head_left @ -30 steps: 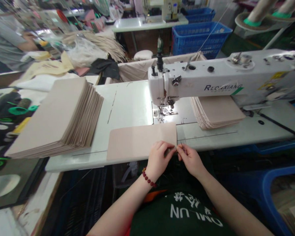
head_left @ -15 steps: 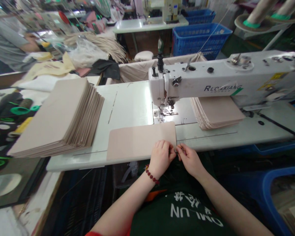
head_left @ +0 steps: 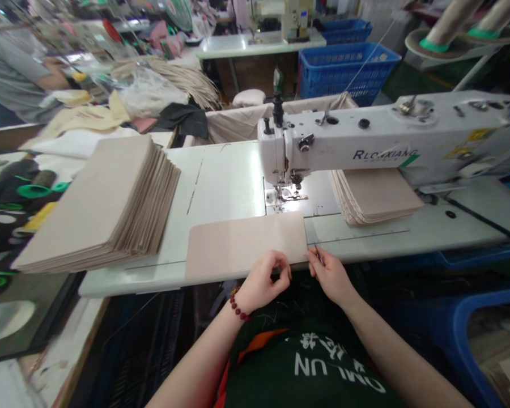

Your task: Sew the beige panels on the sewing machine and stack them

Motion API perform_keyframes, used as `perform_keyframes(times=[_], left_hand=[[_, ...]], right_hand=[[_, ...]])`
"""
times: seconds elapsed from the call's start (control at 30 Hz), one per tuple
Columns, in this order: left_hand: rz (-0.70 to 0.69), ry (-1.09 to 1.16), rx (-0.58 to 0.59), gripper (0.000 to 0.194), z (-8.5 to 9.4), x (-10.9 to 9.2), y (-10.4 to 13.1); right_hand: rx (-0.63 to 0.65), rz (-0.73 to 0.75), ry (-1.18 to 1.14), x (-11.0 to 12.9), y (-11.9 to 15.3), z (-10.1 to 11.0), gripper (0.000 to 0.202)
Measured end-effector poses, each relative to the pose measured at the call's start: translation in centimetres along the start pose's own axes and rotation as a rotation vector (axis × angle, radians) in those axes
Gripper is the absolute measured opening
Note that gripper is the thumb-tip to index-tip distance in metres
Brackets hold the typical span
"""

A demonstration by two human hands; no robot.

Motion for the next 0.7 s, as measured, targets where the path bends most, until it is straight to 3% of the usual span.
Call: perform_keyframes(times=[0.1, 0.2, 0.27, 0.33, 0.4, 0.5, 0.6, 0.7], left_hand=[[0.095, -0.137, -0.070, 0.010, 3.1, 1.9, 0.8], [0.234, -0.359, -0.231, 0.021, 7.9, 4.6, 0.5], [0.270, -0.520, -0.194, 0.031, 10.7, 6.2, -0.1], [0.291, -0.651, -0.048, 0.044, 12.6, 7.1, -0.8], [0.329, -0.719, 0.072, 0.052, 13.8, 7.4, -1.4], [0.380, -0.736, 0.133, 0.054, 14.5, 7.1, -2.3], [0.406, -0.686, 0.220, 0.041, 14.4, 6.5, -2.9], [0.391, -0.621, 0.302, 0.023, 14.8, 4.1, -2.2]], right_hand=[[-0.018, -0.013, 0.068, 0.0, -0.1, 0.6, 0.034], [-0.046, -0.010, 0.173, 0.2, -0.1, 1.4, 0.034], [-0.042, -0.001, 0.237, 0.3, -0.2, 1.7, 0.035], [-0.035, 0.008, 0.299, 0.3, -0.2, 2.0, 0.036], [-0.051, 0.026, 0.374, 0.3, -0.3, 2.2, 0.036], [-0.093, 0.081, 0.485, 0.4, -0.7, 2.4, 0.035], [-0.124, 0.154, 0.547, 0.6, -1.0, 2.5, 0.037], [-0.144, 0.195, 0.579, 0.6, -1.0, 2.8, 0.039]])
Point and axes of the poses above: each hand's wrist, its own y-axis away from the middle knuckle, its own z-axis out of the back of the hand, x = y × z, the point moved 3 cm from there along -y, towards the middle knuckle, and after that the axes turned 3 degrees about x, right-handed, at the moved point
